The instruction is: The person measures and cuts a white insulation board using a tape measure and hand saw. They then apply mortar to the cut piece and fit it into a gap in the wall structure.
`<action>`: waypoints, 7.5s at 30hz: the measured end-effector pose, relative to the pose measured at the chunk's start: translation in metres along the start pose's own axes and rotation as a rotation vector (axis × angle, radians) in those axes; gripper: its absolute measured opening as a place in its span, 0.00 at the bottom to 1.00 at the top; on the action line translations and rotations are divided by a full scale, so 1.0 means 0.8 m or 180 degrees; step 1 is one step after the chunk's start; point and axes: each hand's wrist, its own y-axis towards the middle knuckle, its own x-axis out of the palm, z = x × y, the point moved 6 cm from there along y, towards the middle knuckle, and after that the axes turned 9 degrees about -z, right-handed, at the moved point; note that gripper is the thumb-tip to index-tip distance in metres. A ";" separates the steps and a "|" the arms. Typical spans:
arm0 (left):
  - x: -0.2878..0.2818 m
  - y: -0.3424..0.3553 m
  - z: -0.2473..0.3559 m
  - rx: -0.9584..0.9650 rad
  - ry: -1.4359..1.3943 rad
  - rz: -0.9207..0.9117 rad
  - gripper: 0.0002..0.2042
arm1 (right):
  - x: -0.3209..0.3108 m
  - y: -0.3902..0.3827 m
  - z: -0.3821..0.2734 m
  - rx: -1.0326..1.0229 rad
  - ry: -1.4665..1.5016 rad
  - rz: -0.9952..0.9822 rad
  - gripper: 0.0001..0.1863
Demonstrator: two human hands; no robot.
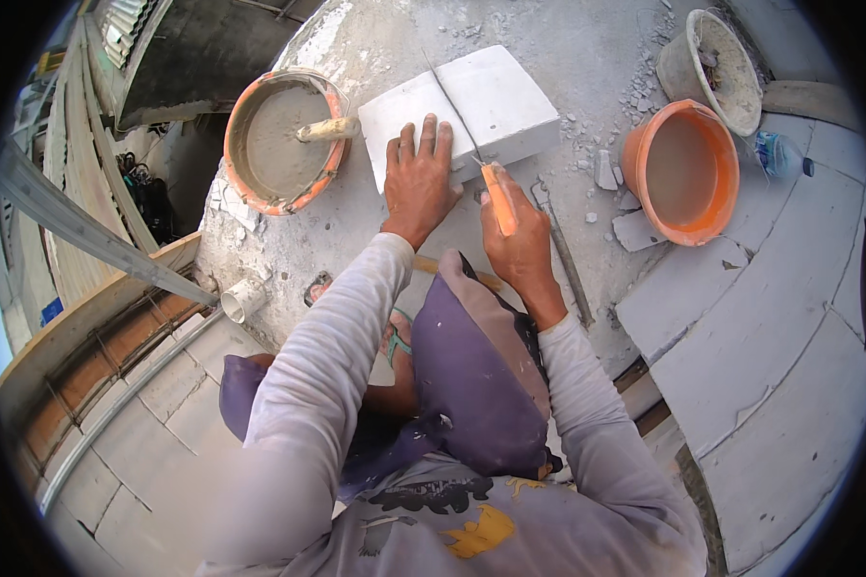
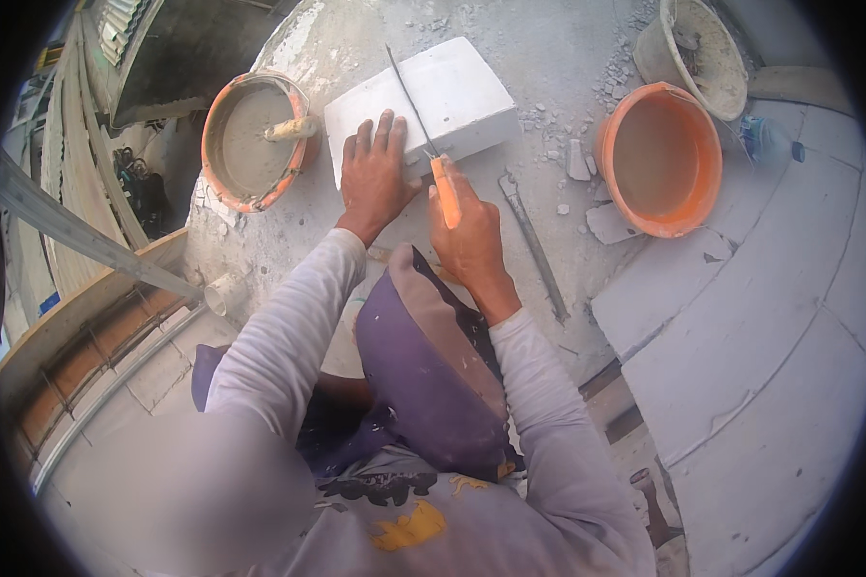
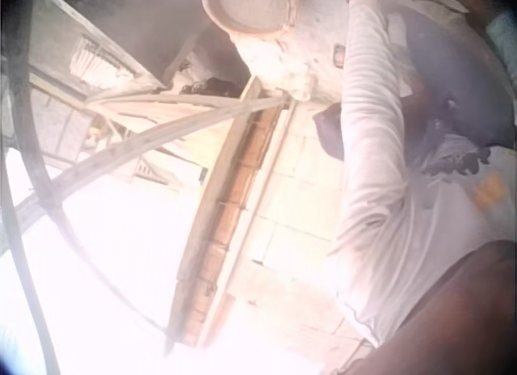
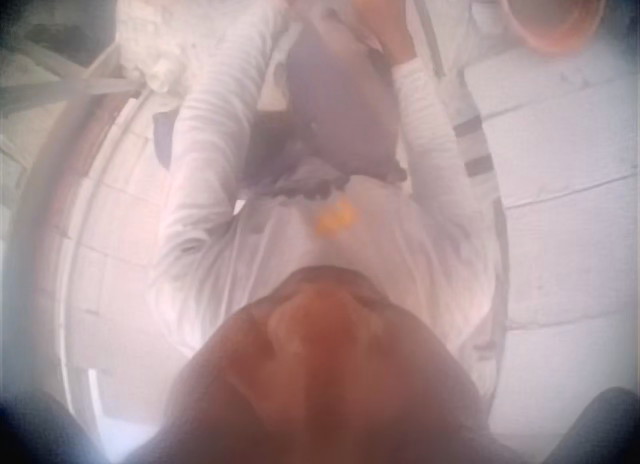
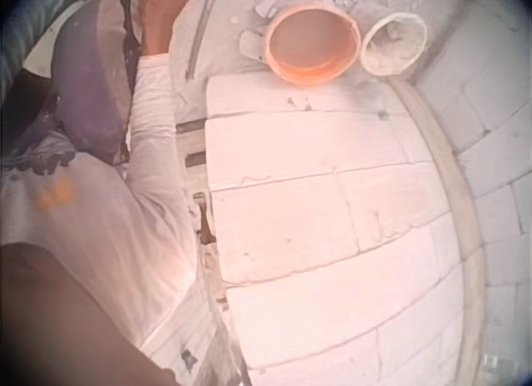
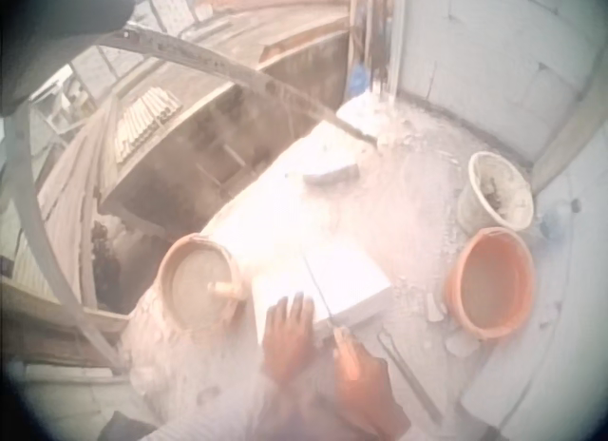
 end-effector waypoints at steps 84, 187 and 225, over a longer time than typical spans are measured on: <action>-0.082 0.101 -0.007 0.0782 -0.0120 -0.0098 0.50 | -0.045 -0.078 0.039 -0.0286 -0.0152 0.0488 0.23; -0.074 0.027 0.010 0.0705 -0.0421 0.0073 0.46 | -0.027 -0.053 0.087 -0.0480 0.0000 0.0278 0.25; -0.051 -0.015 -0.013 -0.0034 -0.0091 0.0085 0.45 | 0.031 -0.006 0.134 0.0229 0.0060 -0.0159 0.21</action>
